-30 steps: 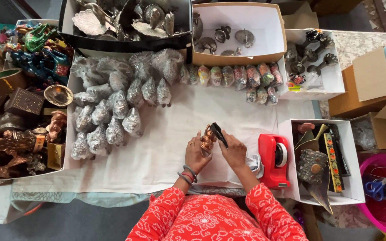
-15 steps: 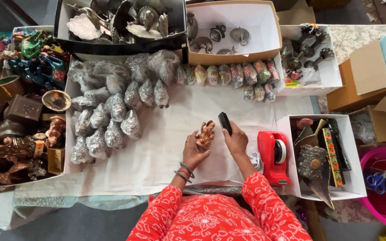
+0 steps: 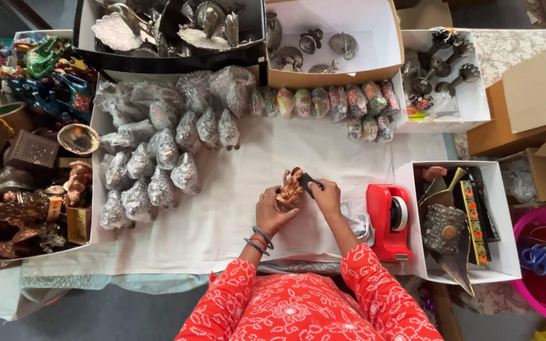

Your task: The person cleans a small copper-colored statue using a black brush and a white cloth. They scrub the surface of the statue with the brush and then wipe it down with the cloth, handling the object carefully throughout the process.

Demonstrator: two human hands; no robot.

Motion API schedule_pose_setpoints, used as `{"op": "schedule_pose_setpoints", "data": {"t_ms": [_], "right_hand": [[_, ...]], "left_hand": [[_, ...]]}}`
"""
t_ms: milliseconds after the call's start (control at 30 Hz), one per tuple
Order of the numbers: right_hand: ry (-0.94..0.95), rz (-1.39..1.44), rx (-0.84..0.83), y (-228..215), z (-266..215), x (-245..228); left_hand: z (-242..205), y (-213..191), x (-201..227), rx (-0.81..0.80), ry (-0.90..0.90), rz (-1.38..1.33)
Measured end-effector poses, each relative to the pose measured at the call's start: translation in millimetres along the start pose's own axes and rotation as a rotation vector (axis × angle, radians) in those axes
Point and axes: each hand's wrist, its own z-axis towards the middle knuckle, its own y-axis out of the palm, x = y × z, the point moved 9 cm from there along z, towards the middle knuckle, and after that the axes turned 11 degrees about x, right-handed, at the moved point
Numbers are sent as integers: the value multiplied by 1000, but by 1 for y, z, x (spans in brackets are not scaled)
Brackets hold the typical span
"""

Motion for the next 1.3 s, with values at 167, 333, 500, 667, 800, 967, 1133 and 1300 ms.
{"op": "schedule_pose_setpoints", "data": {"t_ms": [167,333,500,667,800,967,1133,1300], "right_hand": [[-46,-90,23,-11,-43,-32],[3,-78,84,-14,-56,-31],[0,-39,70,3,-20,-22],[-198,-134,65,-19,-62,-66],[-423,-67,22,-38,-96,-90],[-498,-239,93,-39,-70,-97],[-632,-474,48,-13,-43,-106],[-590,-463,-61,-11,-44,-104]], "left_hand": [[3,-1,-1,15,-9,22],[-2,2,-2,21,0,31],[-2,8,-6,10,22,44],[-2,6,-3,-3,-12,62],[-2,2,1,20,-13,42],[-5,-1,9,23,8,46],[-9,-3,14,24,15,51],[-8,-2,10,12,-9,58]]}}
